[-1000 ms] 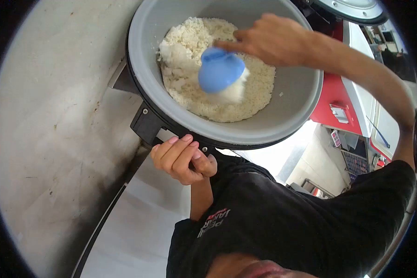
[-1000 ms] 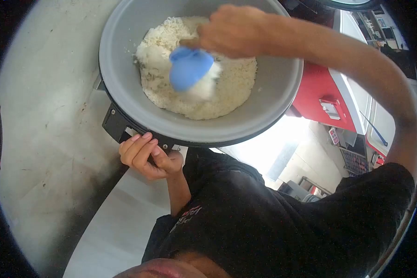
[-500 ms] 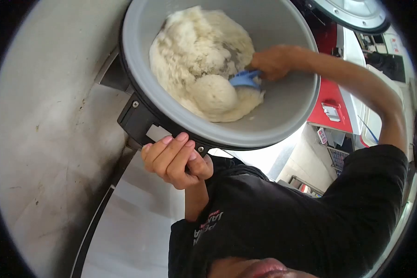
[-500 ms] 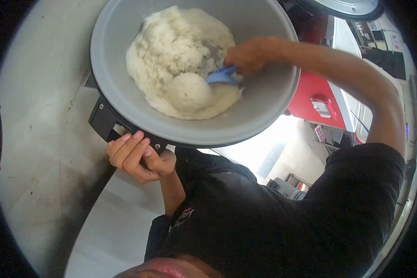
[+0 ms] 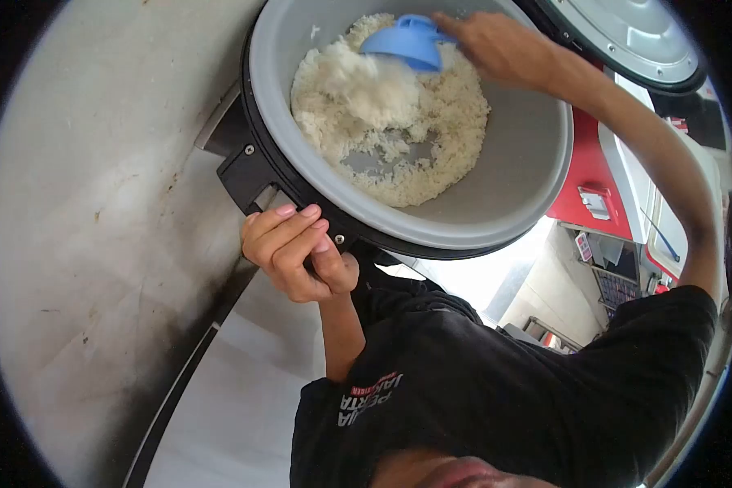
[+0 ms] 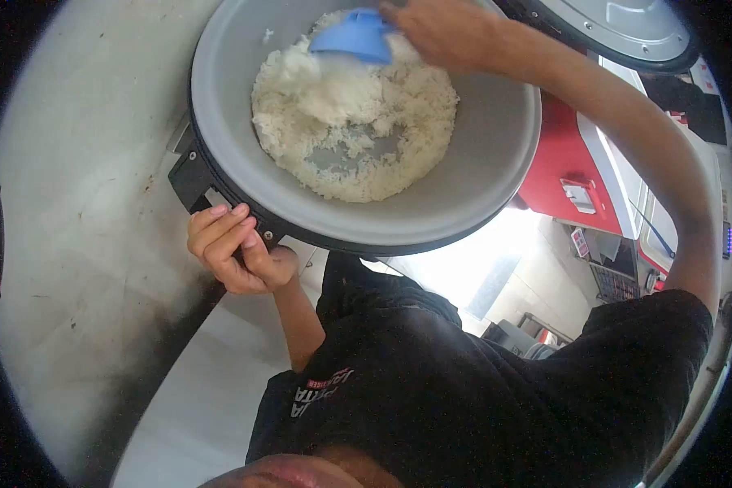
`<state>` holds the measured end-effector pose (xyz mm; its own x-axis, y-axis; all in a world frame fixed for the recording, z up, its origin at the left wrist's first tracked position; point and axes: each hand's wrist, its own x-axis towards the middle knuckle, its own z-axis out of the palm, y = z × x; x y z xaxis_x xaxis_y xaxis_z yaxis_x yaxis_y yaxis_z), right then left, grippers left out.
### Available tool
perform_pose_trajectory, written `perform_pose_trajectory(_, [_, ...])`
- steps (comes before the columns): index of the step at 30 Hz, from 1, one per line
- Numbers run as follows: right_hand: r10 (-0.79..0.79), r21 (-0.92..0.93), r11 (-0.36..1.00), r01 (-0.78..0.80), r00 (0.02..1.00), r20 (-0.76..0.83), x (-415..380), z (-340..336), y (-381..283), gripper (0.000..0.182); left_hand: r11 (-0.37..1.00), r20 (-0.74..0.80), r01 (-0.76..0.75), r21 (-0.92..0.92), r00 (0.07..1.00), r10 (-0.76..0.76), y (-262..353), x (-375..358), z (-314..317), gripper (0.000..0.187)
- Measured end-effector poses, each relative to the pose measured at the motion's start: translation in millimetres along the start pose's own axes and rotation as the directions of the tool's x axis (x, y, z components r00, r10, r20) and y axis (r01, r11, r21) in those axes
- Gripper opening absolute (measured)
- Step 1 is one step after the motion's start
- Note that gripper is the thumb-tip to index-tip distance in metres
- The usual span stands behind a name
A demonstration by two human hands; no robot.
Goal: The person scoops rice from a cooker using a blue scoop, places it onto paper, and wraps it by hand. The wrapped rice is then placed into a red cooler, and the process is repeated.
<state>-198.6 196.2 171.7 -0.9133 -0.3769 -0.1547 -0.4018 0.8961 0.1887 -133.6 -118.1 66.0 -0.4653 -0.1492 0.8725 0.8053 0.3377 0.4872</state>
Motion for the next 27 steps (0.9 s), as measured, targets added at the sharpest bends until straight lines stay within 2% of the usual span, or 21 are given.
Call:
perform_pose_trajectory(1, [-0.033, -0.194, 0.981, 0.008, 0.991, -0.126, -1.7, -5.2, 4.6, 0.043, 1.000, -0.009, -0.005, 0.000, 1.000, 0.005, 0.5, -0.8, 0.3, 0.010])
perform_pose_trajectory(2, [-0.031, -0.198, 0.980, 0.006, 0.992, -0.122, -3.0, -11.3, 8.8, 0.043, 1.000, -0.012, -0.002, -0.005, 1.000, 0.002, 0.6, -1.5, -0.2, 0.010])
perform_pose_trajectory(3, [0.217, -0.247, 0.951, -0.187, 0.971, 0.102, 0.4, -28.6, 5.2, 0.052, 1.000, -0.005, 0.003, -0.006, 1.000, -0.003, 0.8, -2.2, -1.1, 0.009])
perform_pose_trajectory(4, [0.454, -0.335, 0.873, -0.353, 0.840, 0.298, 4.1, -39.1, 0.5, 0.063, 1.000, 0.003, 0.004, -0.007, 1.000, -0.004, 0.8, -2.3, -1.6, 0.009])
perform_pose_trajectory(5, [0.456, -0.340, 0.871, -0.354, 0.840, 0.294, 9.0, -39.6, -6.1, 0.063, 1.000, -0.003, 0.003, -0.009, 1.000, -0.003, 0.4, -2.1, -1.9, 0.009])
perform_pose_trajectory(7, [0.500, -0.373, 0.841, -0.393, 0.827, 0.257, 19.6, -28.0, -16.9, 0.048, 1.000, -0.019, -0.015, -0.022, 1.000, 0.014, -1.1, -1.5, -0.4, 0.009])
perform_pose_trajectory(8, [0.243, -0.439, 0.888, -0.138, 0.951, 0.191, 19.3, 1.2, -4.0, 0.040, 1.000, -0.020, -0.012, -0.016, 1.000, 0.012, -0.7, -1.8, 0.6, 0.009])
perform_pose_trajectory(9, [0.240, -0.436, 0.890, -0.134, 0.951, 0.196, 22.6, 14.9, -10.7, 0.040, 1.000, -0.028, 0.022, -0.009, 0.999, -0.023, 0.7, -2.2, 1.5, 0.009])
perform_pose_trajectory(11, [0.217, -0.359, 0.929, -0.093, 0.921, 0.323, 30.2, 35.6, -30.5, 0.046, 0.998, -0.023, 0.054, -0.014, 0.998, -0.054, 2.6, -2.7, -1.4, 0.010])
perform_pose_trajectory(12, [0.074, -0.298, 0.955, -0.015, 0.979, 0.188, 12.2, 51.2, -26.9, 0.048, 0.998, -0.039, 0.050, -0.028, 0.998, -0.051, 2.2, -2.6, 0.9, 0.010])
perform_pose_trajectory(13, [-0.073, -0.245, 0.966, 0.081, 0.996, 0.042, -7.3, 58.6, -25.7, 0.050, 0.998, -0.055, 0.048, -0.039, 0.997, -0.050, 1.8, -2.2, 2.4, 0.010])
perform_pose_trajectory(14, [-0.026, -0.215, 0.971, 0.106, 0.937, 0.347, -10.0, 41.9, -41.6, 0.051, 0.998, -0.061, 0.054, -0.032, 0.997, -0.056, 1.7, -3.1, 2.2, 0.010])
perform_pose_trajectory(15, [0.025, -0.182, 0.977, 0.112, 0.786, 0.618, -12.0, 21.5, -56.0, 0.053, 0.998, -0.074, 0.049, -0.032, 0.996, -0.052, 1.7, -3.0, 0.9, 0.010])
perform_pose_trajectory(16, [0.032, -0.194, 0.975, 0.112, 0.788, 0.614, -13.1, 11.0, -58.7, 0.053, 0.998, -0.055, 0.039, -0.039, 0.998, -0.041, 1.6, -3.2, -0.9, 0.010])
perform_pose_trajectory(18, [-0.175, -0.273, 0.911, 0.310, 0.888, 0.425, -12.2, -5.0, -59.0, 0.053, 0.999, -0.041, 0.031, -0.042, 0.999, -0.033, 0.3, -3.1, 1.3, 0.011])
perform_pose_trajectory(20, [-0.012, -0.361, 0.929, 0.082, 0.981, 0.193, 25.1, -33.6, -63.7, 0.050, 0.999, -0.053, 0.047, 0.001, 0.997, -0.047, 1.6, -2.5, 0.5, 0.011])
perform_pose_trajectory(22, [-0.006, -0.466, 0.885, 0.011, 1.000, 0.012, 63.5, -21.0, -51.8, 0.046, 0.999, -0.047, 0.043, -0.015, 0.998, -0.044, 1.4, -0.1, 1.5, 0.011])
perform_pose_trajectory(24, [-0.189, -0.529, 0.829, 0.182, 0.981, 0.040, 86.8, 23.9, -32.6, 0.034, 0.998, -0.042, 0.062, -0.024, 0.997, -0.063, 3.1, -0.8, 1.4, 0.012])
perform_pose_trajectory(27, [-0.109, -0.559, 0.820, 0.123, 0.992, 0.059, 81.0, 38.9, -38.2, 0.031, 0.999, -0.017, 0.036, -0.016, 0.999, -0.036, 2.6, 1.2, 0.3, 0.010])
